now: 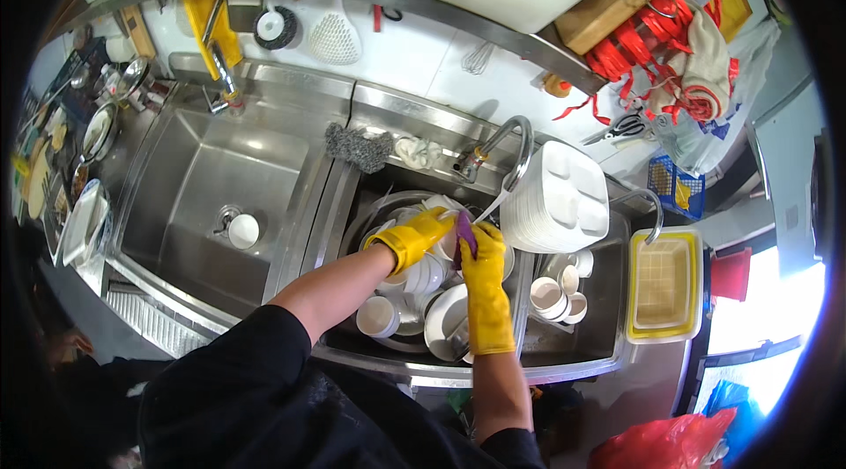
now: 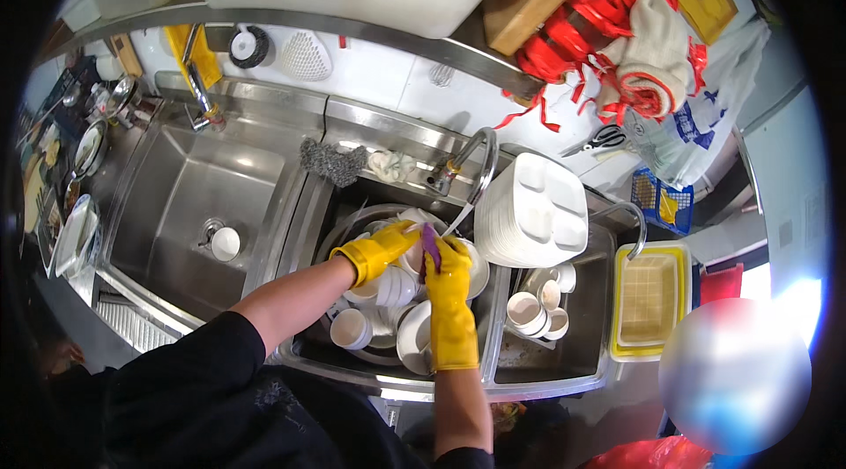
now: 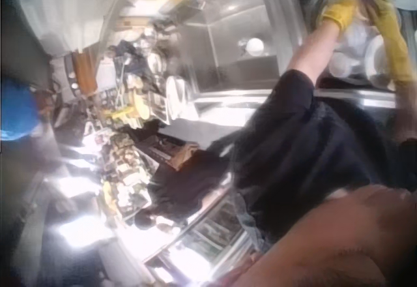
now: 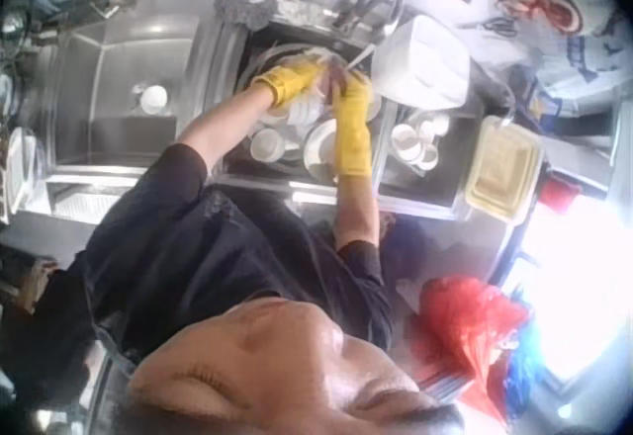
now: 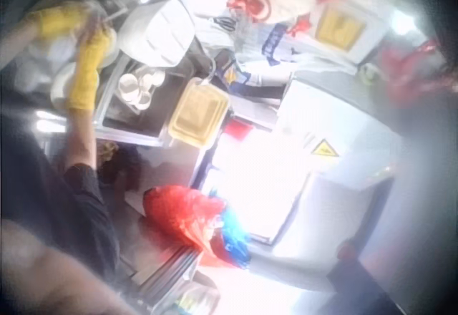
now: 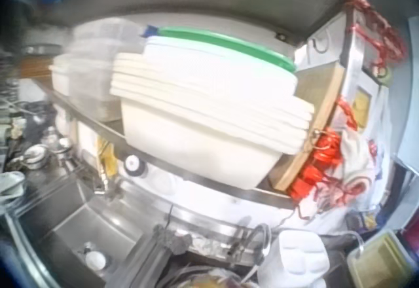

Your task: The person washes a large number of white ceramic bowls and cups in a commercial kitchen sink. They use a purple sponge and dish soap, scrubbing each item individually under running water and placing them into a drying rack.

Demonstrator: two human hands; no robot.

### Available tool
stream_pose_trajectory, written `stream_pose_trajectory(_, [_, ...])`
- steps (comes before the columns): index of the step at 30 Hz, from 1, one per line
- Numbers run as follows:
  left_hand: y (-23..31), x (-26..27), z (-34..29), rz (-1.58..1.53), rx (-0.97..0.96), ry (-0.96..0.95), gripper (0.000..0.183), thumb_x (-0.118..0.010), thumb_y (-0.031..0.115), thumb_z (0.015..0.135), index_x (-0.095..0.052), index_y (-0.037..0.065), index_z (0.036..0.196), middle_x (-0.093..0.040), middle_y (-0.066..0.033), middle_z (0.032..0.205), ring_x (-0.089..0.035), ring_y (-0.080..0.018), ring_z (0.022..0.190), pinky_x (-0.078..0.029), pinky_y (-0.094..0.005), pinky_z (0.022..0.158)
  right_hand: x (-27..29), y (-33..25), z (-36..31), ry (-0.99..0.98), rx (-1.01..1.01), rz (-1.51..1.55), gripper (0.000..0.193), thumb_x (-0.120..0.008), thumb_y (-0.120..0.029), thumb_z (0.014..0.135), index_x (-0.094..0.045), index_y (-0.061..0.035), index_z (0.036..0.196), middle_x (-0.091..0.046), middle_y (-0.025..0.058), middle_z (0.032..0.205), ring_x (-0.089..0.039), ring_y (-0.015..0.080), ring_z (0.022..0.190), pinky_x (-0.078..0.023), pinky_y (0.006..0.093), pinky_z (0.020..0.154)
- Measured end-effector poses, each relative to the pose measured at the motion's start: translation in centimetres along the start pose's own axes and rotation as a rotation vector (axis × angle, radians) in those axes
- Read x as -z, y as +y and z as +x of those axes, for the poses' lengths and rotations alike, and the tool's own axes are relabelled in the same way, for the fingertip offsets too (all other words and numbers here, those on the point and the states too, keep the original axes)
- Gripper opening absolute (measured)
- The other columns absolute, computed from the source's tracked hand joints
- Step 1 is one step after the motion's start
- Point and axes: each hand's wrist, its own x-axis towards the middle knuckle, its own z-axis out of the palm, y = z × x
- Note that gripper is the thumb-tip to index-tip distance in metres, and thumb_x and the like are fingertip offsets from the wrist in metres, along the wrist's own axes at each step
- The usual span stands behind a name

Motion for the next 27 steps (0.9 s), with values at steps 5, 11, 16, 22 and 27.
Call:
stream_pose_trajectory(5, [4.6,-0.8,1.6,0.503,-0.29,-0.017,0.028,-0.051,0.027,0.099,-0.069,0.008,0.11,-0.072,-0.019,0.099,-0.067,-0.0415,0.095,-0.052,-0.0478,0.083,-2.3,2.0,0.7,-0.34,-0.019,-0.51,0.026,-0.065,-0.03,0.089,-0.075,-0.0166,0.109,-0.073,0.0113,0.112,-0.067,0.0368,0.104,-0.054,0.0435,0.088])
stream_pose_trajectory(11, [7.3,3.2,-1.4,0.867,-0.565,0.185,0.055,-0.073,0.028,0.077,-0.063,0.012,0.128,-0.069,-0.0178,0.098,-0.066,-0.0406,0.093,-0.051,-0.0517,0.078,-5.6,-0.8,-5.5,-0.482,-0.629,0.456,0.023,-0.067,-0.007,0.09,-0.069,0.0006,0.111,-0.071,0.0056,0.084,-0.065,0.0172,0.073,-0.053,0.0331,0.067])
stream_pose_trajectory(16, [8.2,15.7,-8.1,0.666,-0.494,0.702,0.047,-0.075,0.024,0.079,-0.066,0.01,0.122,-0.069,-0.0165,0.093,-0.066,-0.0387,0.087,-0.051,-0.0498,0.077,-4.8,2.7,-13.6,-0.209,-0.431,0.07,0.027,-0.07,-0.009,0.09,-0.069,0.0004,0.115,-0.071,0.0085,0.099,-0.067,0.0191,0.084,-0.055,0.0347,0.076])
stream_pose_trajectory(22, [-11.2,31.0,-22.1,0.523,0.507,0.871,0.033,-0.063,0.028,0.092,-0.07,0.003,0.112,-0.071,-0.0234,0.11,-0.066,-0.0432,0.107,-0.054,-0.0472,0.087,-0.7,1.7,-15.6,-0.228,-0.9,0.331,0.034,-0.073,-0.014,0.093,-0.067,-0.0029,0.124,-0.071,0.0065,0.1,-0.066,0.0147,0.085,-0.055,0.0313,0.075])
stream_pose_trajectory(27, [-28.7,33.3,-27.9,0.84,0.778,0.316,0.029,-0.063,0.022,0.094,-0.073,0.001,0.111,-0.072,-0.0238,0.108,-0.067,-0.0437,0.108,-0.053,-0.0492,0.093,0.8,-2.0,-12.8,-0.124,-0.942,0.365,0.024,-0.074,-0.018,0.091,-0.072,-0.0006,0.108,-0.072,0.0058,0.086,-0.065,0.0144,0.077,-0.053,0.0312,0.072])
